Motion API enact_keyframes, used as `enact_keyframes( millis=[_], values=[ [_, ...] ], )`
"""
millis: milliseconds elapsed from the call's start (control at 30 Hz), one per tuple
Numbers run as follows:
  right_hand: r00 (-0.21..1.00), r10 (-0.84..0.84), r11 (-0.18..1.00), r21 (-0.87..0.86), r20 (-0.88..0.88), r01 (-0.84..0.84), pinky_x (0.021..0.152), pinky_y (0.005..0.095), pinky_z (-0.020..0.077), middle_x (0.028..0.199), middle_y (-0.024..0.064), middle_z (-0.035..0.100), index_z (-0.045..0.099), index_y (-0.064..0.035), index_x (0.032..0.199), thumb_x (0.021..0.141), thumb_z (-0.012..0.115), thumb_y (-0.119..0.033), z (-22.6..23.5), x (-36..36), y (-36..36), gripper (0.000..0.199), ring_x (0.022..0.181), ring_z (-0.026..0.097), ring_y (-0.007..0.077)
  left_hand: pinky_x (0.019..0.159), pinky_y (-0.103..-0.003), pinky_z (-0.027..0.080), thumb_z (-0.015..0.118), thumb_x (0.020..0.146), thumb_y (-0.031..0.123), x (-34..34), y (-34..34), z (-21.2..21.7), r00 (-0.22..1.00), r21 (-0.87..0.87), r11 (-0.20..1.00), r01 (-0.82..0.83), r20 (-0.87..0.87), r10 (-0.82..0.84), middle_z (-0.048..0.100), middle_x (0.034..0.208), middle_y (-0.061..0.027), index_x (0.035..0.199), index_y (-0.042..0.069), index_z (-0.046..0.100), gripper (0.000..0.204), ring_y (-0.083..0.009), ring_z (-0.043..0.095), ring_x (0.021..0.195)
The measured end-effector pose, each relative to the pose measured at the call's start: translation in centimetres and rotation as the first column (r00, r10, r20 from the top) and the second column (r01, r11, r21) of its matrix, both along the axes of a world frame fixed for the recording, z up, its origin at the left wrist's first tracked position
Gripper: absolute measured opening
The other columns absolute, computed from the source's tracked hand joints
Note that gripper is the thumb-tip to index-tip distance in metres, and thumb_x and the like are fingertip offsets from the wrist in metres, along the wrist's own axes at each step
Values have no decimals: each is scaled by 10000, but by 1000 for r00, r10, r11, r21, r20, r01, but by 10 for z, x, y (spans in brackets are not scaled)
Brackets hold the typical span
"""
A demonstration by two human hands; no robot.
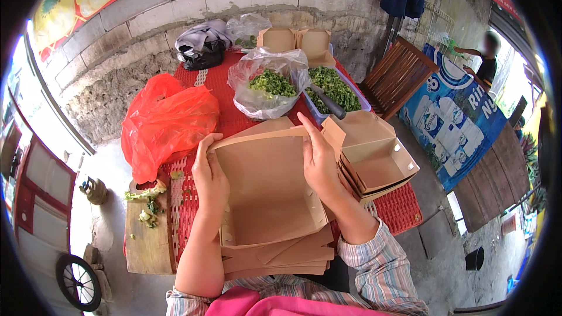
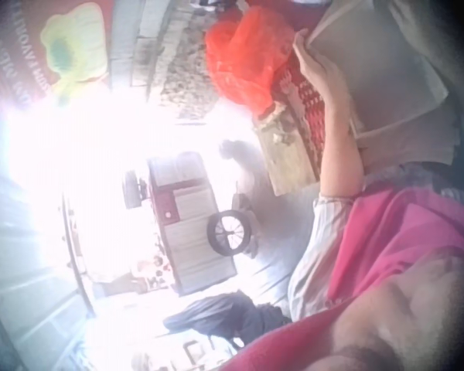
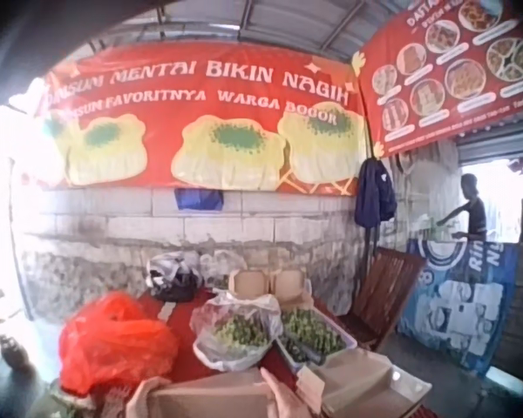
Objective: The person assembles flat cardboard boxes by folding the sides and tucking the flaps to form a three-dimensional container. They repeatedly pick up flat sheets, fold them into box shapes, and stack the finished boxes on the table.
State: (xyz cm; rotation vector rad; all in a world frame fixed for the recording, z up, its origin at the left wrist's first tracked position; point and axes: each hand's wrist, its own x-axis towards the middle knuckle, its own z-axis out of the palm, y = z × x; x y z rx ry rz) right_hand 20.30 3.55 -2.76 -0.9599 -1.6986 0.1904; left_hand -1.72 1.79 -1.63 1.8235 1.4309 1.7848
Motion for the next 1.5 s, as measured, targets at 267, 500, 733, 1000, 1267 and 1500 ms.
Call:
enact_keyframes(
  millis=[267, 500, 733, 1000, 1267, 1500],
  values=[
    [991, -132, 990, -50, 18, 133, 856, 434, 489, 1155, 235, 630, 485, -26, 1336, 903, 456, 103, -13, -5, 3, 453, 959, 636, 391, 778, -405, 484, 389, 1006, 27, 10, 4, -13, 997, -81, 994, -74, -43, 71, 641, 929, -196, 1123, 9, 538, 190, -355, 637, 877],
    [990, -48, 939, -333, 134, 91, 733, 379, 479, 1065, 202, 639, 504, -24, 1299, 951, 455, 23, -17, 0, 5, 355, 736, 606, 276, 764, -434, 468, 397, 984, 32, 3, 6, -18, 985, -210, 967, -144, -128, 119, 631, 924, -243, 1139, -1, 548, 218, -400, 623, 871],
    [988, 151, 949, -276, -34, -155, 896, 374, 455, 1146, 205, 618, 486, -54, 1377, 951, 475, -8, -19, 3, 12, 429, 958, 585, 296, 743, -460, 495, 496, 920, 51, -12, 12, -18, 959, -199, 958, -208, -235, 160, 635, 937, -220, 1113, 6, 595, 221, -401, 637, 853],
    [977, 203, 859, -490, 57, -150, 867, 375, 469, 1181, 215, 615, 453, -74, 1426, 952, 450, 8, -11, -2, -1, 482, 949, 624, 269, 1079, -511, 323, 686, 811, 204, -7, -5, 23, 709, -63, 991, -118, -704, 39, 679, 964, -145, 910, 46, 706, 188, -316, 661, 898],
    [987, 107, 900, -434, 118, -45, 782, 435, 481, 1093, 276, 596, 346, -96, 1504, 931, 445, 21, 15, -21, -30, 593, 871, 617, 377, 628, -501, 513, 587, 898, 172, 34, 8, 28, 652, -230, 971, 69, -726, -218, 652, 728, -203, 871, 33, 668, 163, -402, 652, 703],
    [976, 216, 941, -270, 14, -204, 914, 445, 445, 1175, 238, 551, 276, -10, 1519, 986, 442, -60, -1, -20, -24, 561, 1059, 571, 374, 635, -500, 509, 585, 903, 175, 35, 4, 40, 698, -270, 961, 68, -675, -239, 649, 719, -212, 884, 44, 667, 157, -412, 642, 700]
  ],
)
